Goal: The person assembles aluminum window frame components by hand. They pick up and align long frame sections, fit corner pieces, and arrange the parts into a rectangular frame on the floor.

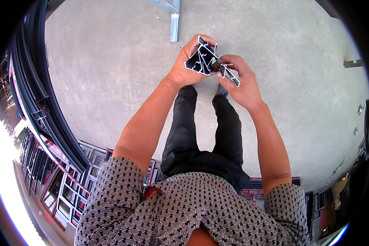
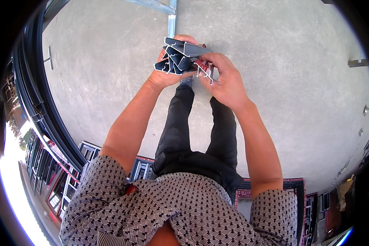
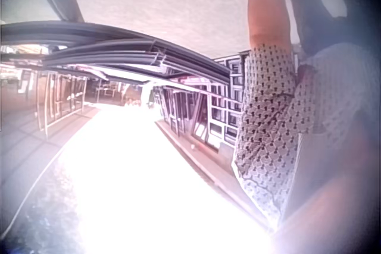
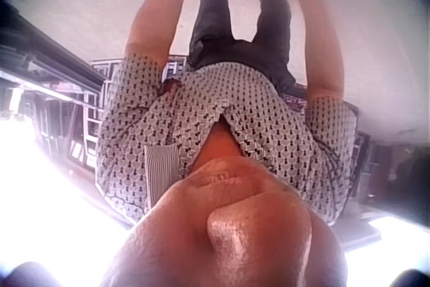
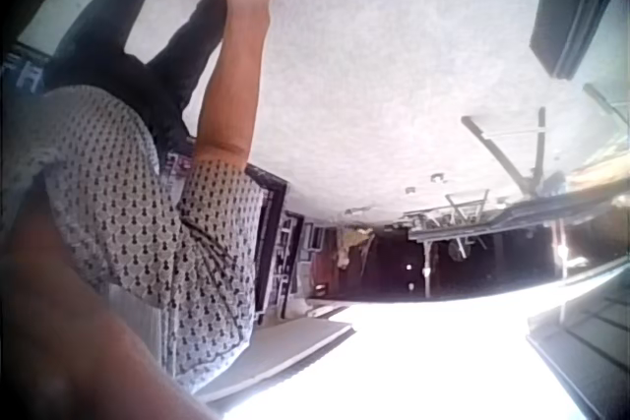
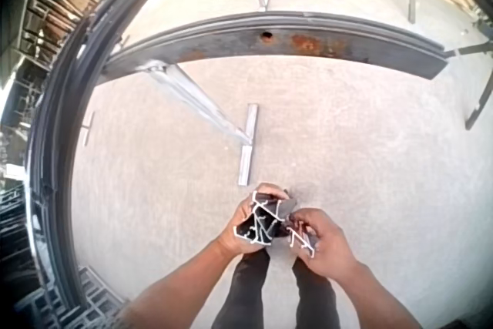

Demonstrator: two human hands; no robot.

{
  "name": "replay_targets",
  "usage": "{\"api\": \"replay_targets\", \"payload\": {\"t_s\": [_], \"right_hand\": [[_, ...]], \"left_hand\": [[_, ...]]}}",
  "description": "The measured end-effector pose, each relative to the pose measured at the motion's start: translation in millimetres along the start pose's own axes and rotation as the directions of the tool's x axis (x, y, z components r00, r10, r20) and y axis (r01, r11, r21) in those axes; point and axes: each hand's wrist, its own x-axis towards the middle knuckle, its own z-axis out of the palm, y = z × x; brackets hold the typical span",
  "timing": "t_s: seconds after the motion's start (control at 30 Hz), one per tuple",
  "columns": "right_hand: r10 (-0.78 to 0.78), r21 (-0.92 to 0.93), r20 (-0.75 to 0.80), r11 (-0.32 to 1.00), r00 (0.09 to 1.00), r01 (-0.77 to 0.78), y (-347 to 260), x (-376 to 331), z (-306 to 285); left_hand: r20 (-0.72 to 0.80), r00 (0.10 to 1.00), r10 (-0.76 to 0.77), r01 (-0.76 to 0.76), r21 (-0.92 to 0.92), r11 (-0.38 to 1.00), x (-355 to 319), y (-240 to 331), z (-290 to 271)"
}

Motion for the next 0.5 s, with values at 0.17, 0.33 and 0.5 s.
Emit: {"api": "replay_targets", "payload": {"t_s": [0.17,0.33,0.5], "right_hand": [[0.092,-0.026,0.072,0.996,0.993,-0.090,13.5,-8.7,4.9],[0.036,-0.191,0.065,0.981,0.997,-0.023,20.2,-12.5,11.1],[0.035,-0.201,0.095,0.980,0.995,-0.015,23.6,-12.7,12.0]], "left_hand": [[0.032,0.997,-0.068,0.070,-0.053,0.996,-13.7,-10.1,2.7],[-0.020,0.999,-0.039,0.037,-0.073,0.997,-25.9,-20.3,4.2],[-0.123,0.992,-0.041,0.046,0.037,0.998,-32.3,-27.0,-2.9]]}}
